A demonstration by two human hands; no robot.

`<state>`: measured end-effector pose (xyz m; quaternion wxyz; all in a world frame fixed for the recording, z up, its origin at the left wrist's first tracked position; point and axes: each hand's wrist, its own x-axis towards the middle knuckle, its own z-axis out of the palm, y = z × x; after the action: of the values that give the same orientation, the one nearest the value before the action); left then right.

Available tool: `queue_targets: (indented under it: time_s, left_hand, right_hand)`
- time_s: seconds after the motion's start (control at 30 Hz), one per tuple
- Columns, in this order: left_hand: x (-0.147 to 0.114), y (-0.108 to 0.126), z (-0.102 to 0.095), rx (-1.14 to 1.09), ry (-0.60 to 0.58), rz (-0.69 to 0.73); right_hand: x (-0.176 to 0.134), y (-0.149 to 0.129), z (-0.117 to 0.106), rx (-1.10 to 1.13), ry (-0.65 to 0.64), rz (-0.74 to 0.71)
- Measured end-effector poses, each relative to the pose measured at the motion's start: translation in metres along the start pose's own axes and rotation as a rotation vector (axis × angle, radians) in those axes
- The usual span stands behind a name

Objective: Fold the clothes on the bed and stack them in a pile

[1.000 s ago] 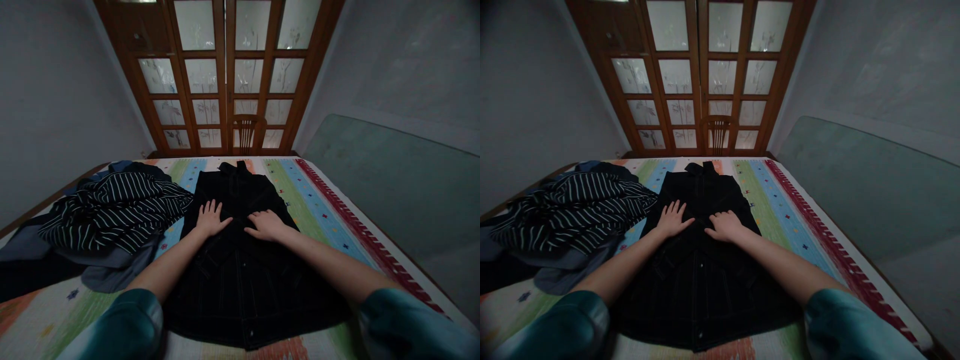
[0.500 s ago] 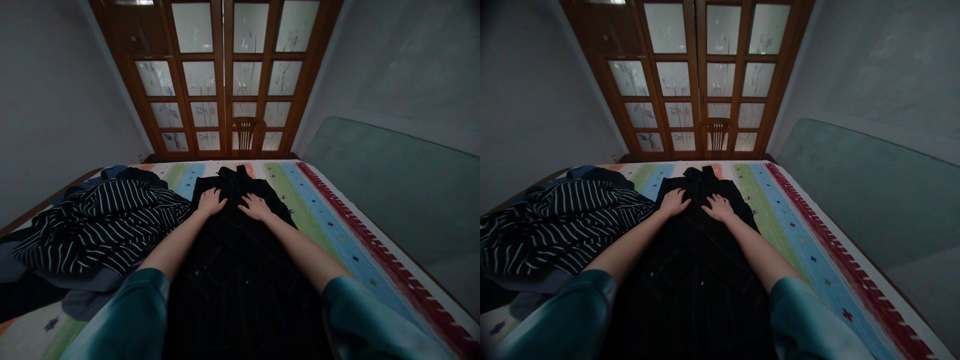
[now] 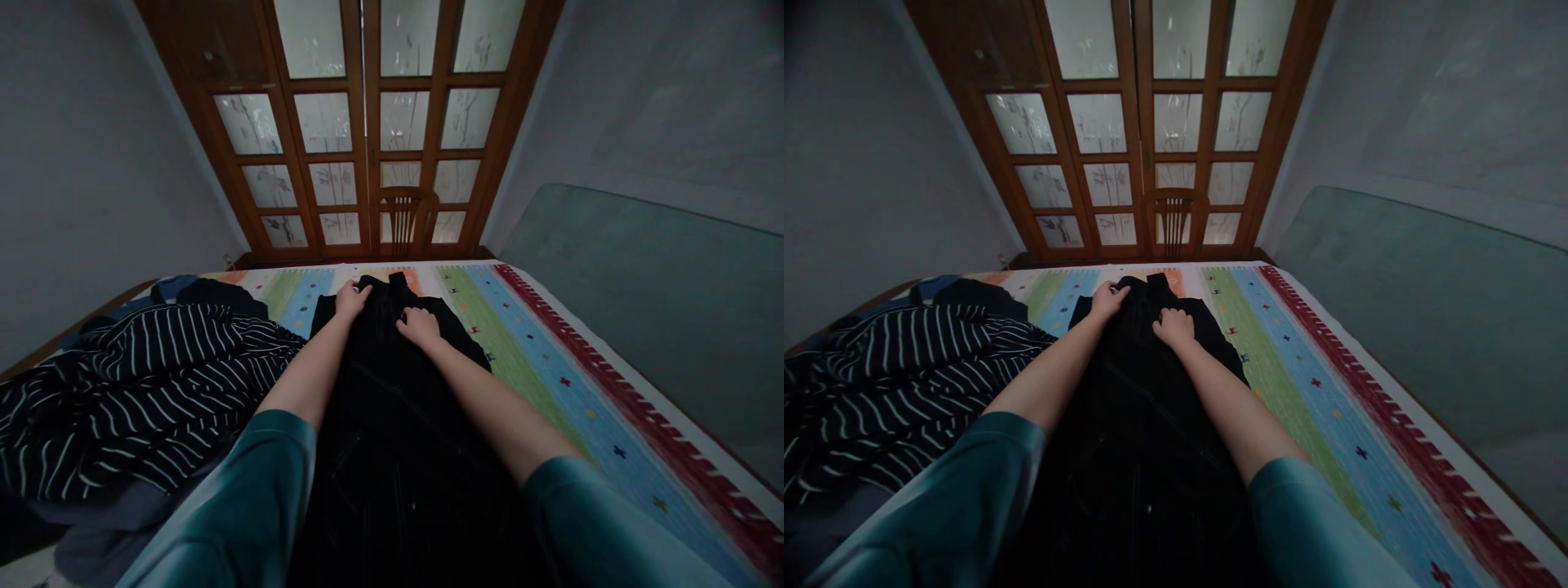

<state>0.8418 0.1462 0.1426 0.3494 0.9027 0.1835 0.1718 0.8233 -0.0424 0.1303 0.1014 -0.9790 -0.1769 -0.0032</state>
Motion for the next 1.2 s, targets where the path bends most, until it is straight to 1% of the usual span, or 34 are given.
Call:
queue_targets:
  time_s: [0.1,0.17,0.2,0.23,0.3,0.37,0.43,0.5,0.57,0.63,0.73,0.8,0.83,0.93,0.97,1.03,1.13,1.2]
  left_hand:
    - [0.003,0.008,0.011,-0.141,0.030,-0.107]
    - [-0.003,0.010,0.014,-0.318,0.038,-0.146]
    - [-0.008,0.010,0.015,-0.408,0.042,-0.141]
    - [-0.014,0.009,0.014,-0.485,0.047,-0.122]
    - [-0.029,0.004,0.010,-0.583,0.045,-0.069]
    - [-0.045,-0.004,0.003,-0.611,0.032,-0.032]
    - [-0.059,-0.015,-0.004,-0.597,0.001,-0.003]
    - [-0.069,-0.027,-0.012,-0.575,-0.069,0.047]
    - [-0.075,-0.037,-0.019,-0.564,-0.160,0.098]
    - [-0.075,-0.043,-0.025,-0.561,-0.232,0.108]
    - [-0.072,-0.040,-0.031,-0.574,-0.290,0.014]
    - [-0.068,-0.030,-0.033,-0.596,-0.320,-0.102]
    - [-0.066,-0.024,-0.033,-0.630,-0.337,-0.184]
    - [-0.057,-0.006,-0.032,-0.786,-0.381,-0.421]
    - [-0.054,-0.002,-0.031,-0.850,-0.376,-0.473]
    - [-0.047,0.004,-0.028,-0.990,-0.325,-0.517]
    - [-0.040,0.005,-0.022,-1.184,-0.219,-0.521]
    - [-0.040,0.002,-0.015,-1.186,-0.194,-0.478]
  right_hand:
    - [-0.002,0.001,0.010,0.003,0.067,0.001]
    - [-0.001,0.005,0.016,0.065,0.082,0.009]
    - [0.002,0.007,0.018,0.129,0.089,0.017]
    - [0.006,0.011,0.019,0.216,0.107,0.030]
    - [0.017,0.017,0.018,0.452,0.193,0.079]
    - [0.029,0.023,0.014,0.732,0.301,0.159]
    - [0.038,0.026,0.007,1.008,0.358,0.257]
    - [0.046,0.028,0.000,1.225,0.347,0.335]
    - [0.052,0.029,-0.007,1.334,0.295,0.362]
    - [0.059,0.029,-0.013,1.329,0.225,0.367]
    - [0.073,0.029,-0.016,1.167,0.117,0.392]
    - [0.083,0.028,-0.014,1.071,0.089,0.407]
    - [0.086,0.027,-0.013,1.050,0.088,0.409]
    - [0.091,0.020,-0.010,1.065,0.096,0.402]
    - [0.091,0.017,-0.010,1.083,0.094,0.396]
    - [0.088,0.012,-0.010,1.128,0.095,0.383]
    - [0.082,0.009,-0.009,1.249,0.097,0.345]
    - [0.077,0.009,-0.006,1.310,0.083,0.300]
